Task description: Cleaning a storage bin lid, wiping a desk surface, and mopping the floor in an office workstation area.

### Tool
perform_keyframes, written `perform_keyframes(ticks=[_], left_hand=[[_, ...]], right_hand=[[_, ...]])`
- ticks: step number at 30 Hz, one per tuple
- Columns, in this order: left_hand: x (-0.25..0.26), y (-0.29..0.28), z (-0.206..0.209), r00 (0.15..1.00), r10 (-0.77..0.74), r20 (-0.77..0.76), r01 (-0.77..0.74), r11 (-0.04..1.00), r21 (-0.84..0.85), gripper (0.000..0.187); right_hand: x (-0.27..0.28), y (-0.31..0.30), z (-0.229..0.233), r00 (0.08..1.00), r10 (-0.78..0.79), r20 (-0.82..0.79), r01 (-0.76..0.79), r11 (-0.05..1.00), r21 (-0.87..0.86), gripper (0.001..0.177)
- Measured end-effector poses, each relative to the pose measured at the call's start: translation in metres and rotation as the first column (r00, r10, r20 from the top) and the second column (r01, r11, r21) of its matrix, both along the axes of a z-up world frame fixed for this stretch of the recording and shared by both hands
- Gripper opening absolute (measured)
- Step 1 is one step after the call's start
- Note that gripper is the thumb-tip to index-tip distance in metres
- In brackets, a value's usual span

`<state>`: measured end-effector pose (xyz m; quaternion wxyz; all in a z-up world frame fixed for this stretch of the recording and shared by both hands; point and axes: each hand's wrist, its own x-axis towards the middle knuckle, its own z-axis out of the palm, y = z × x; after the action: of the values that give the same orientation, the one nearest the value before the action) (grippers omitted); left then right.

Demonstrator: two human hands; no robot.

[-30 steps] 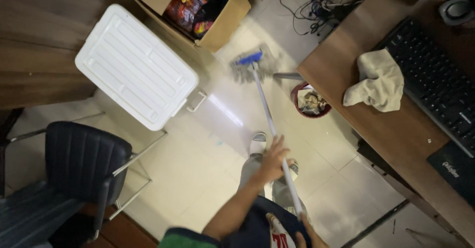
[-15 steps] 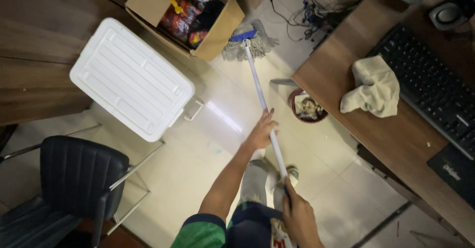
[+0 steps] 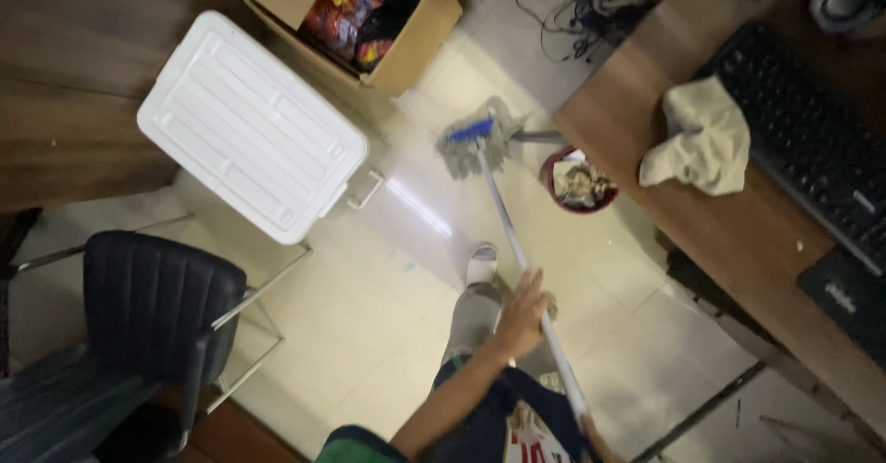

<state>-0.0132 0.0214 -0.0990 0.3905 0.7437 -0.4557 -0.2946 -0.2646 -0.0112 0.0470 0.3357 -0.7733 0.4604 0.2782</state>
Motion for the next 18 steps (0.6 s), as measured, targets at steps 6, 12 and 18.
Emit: perform_keyframes(ticks=[6, 12, 18], left_hand=[[0.061, 0.006, -0.091, 0.998, 0.058, 0.04, -0.061, 0.995, 0.08, 0.035], [0.019, 0.028, -0.084, 0.996, 0.021, 0.09, -0.031, 0.994, 0.108, 0.035], [-0.137, 0.055, -0.023, 0.997, 0.064, -0.044, -0.057, 0.987, 0.152, 0.037]], right_hand=[[0.081, 0.005, 0.005, 0.986, 0.064, 0.155, -0.047, 0.992, -0.114, 0.057], [0.064, 0.012, 0.048, 0.996, 0.06, 0.062, -0.056, 0.997, -0.058, 0.059], [-0.136, 0.02, 0.032, 0.985, 0.018, -0.174, -0.003, 0.996, 0.086, 0.061]])
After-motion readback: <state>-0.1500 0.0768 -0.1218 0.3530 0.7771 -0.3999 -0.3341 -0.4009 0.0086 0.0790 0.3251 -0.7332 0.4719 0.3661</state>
